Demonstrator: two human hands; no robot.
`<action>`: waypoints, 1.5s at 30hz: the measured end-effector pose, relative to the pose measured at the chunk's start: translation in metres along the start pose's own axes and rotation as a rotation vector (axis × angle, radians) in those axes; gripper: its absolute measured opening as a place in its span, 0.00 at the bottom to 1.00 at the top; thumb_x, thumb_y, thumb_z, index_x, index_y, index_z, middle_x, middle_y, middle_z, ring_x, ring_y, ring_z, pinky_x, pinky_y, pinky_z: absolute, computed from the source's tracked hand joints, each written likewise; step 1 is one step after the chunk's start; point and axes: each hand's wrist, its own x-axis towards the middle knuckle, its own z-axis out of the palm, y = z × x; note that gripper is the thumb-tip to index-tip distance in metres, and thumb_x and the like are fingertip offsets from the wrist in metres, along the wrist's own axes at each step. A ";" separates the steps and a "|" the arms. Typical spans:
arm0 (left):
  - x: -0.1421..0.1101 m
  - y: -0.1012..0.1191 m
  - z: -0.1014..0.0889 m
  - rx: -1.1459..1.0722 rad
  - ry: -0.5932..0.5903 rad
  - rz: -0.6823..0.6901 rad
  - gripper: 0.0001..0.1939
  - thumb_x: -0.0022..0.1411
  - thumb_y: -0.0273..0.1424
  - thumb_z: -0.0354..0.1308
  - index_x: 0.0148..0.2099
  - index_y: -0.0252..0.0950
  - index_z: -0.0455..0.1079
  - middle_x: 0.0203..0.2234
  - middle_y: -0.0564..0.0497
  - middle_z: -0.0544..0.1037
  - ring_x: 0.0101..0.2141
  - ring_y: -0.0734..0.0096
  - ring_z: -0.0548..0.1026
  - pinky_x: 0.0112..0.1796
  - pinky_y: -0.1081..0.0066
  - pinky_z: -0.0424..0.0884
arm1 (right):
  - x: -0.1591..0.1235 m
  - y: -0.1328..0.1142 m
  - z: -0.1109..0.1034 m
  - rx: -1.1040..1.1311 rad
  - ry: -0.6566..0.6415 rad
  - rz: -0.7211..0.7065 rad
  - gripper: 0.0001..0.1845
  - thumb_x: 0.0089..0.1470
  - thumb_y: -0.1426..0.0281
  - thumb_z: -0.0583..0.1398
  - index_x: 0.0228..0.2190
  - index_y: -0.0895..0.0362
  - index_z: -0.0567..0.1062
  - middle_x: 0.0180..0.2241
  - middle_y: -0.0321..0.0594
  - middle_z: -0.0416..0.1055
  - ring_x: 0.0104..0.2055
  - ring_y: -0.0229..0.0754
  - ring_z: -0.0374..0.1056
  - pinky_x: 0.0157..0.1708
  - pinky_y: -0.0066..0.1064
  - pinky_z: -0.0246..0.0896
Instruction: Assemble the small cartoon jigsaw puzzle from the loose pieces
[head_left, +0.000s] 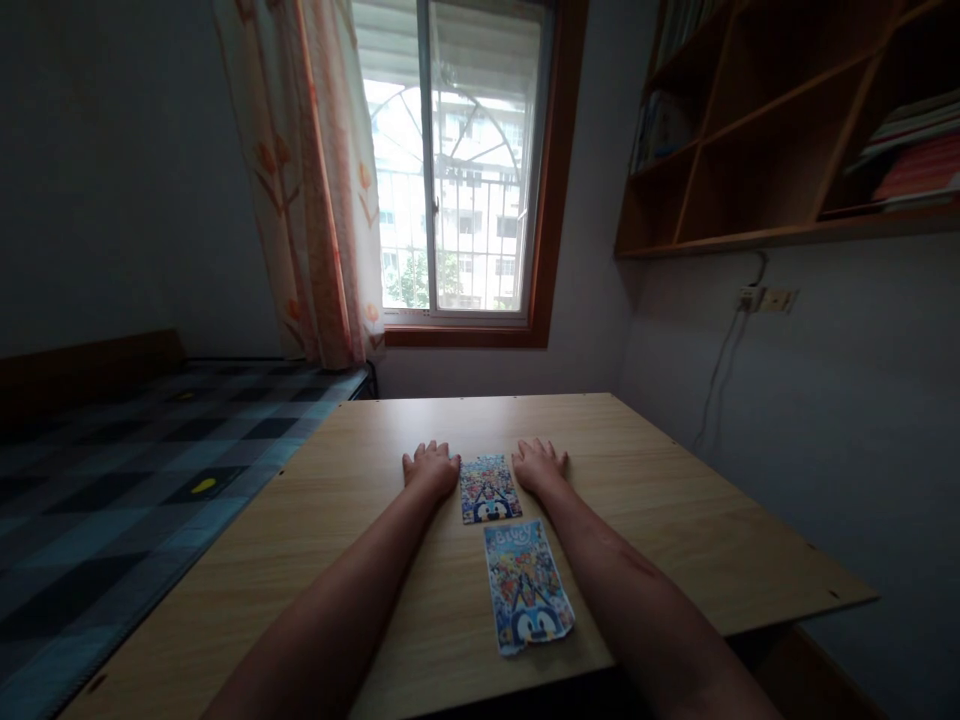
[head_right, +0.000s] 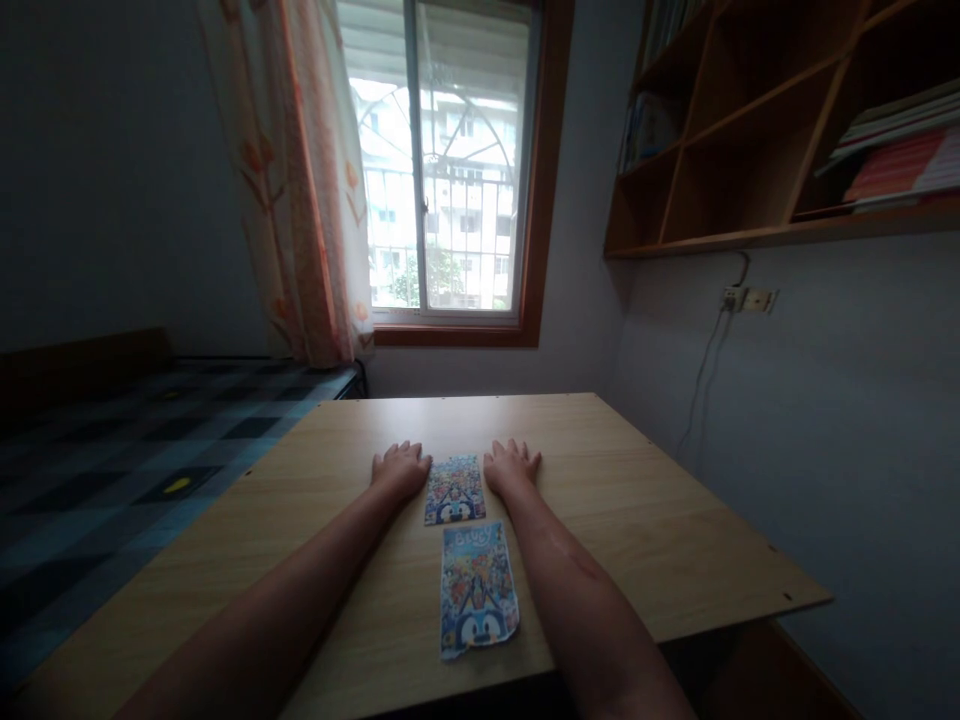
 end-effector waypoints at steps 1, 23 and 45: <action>0.000 0.000 0.000 0.002 0.005 0.003 0.25 0.69 0.43 0.41 0.58 0.40 0.70 0.65 0.40 0.66 0.65 0.45 0.58 0.60 0.41 0.54 | -0.001 0.000 0.000 0.002 -0.001 -0.001 0.31 0.67 0.54 0.44 0.67 0.45 0.60 0.72 0.44 0.49 0.73 0.59 0.43 0.65 0.65 0.34; 0.004 -0.002 -0.006 -0.012 0.058 0.033 0.28 0.71 0.49 0.39 0.51 0.41 0.75 0.53 0.40 0.77 0.53 0.50 0.71 0.51 0.54 0.65 | -0.007 0.001 -0.023 -0.111 0.039 -0.092 0.25 0.64 0.55 0.49 0.53 0.50 0.75 0.57 0.52 0.70 0.57 0.59 0.64 0.51 0.51 0.61; 0.013 -0.039 -0.003 -0.053 0.121 0.249 0.21 0.70 0.39 0.47 0.54 0.36 0.75 0.52 0.43 0.79 0.52 0.56 0.73 0.53 0.62 0.66 | 0.019 0.013 -0.005 0.096 0.162 -0.267 0.21 0.62 0.63 0.54 0.53 0.50 0.76 0.56 0.45 0.72 0.58 0.53 0.64 0.57 0.45 0.57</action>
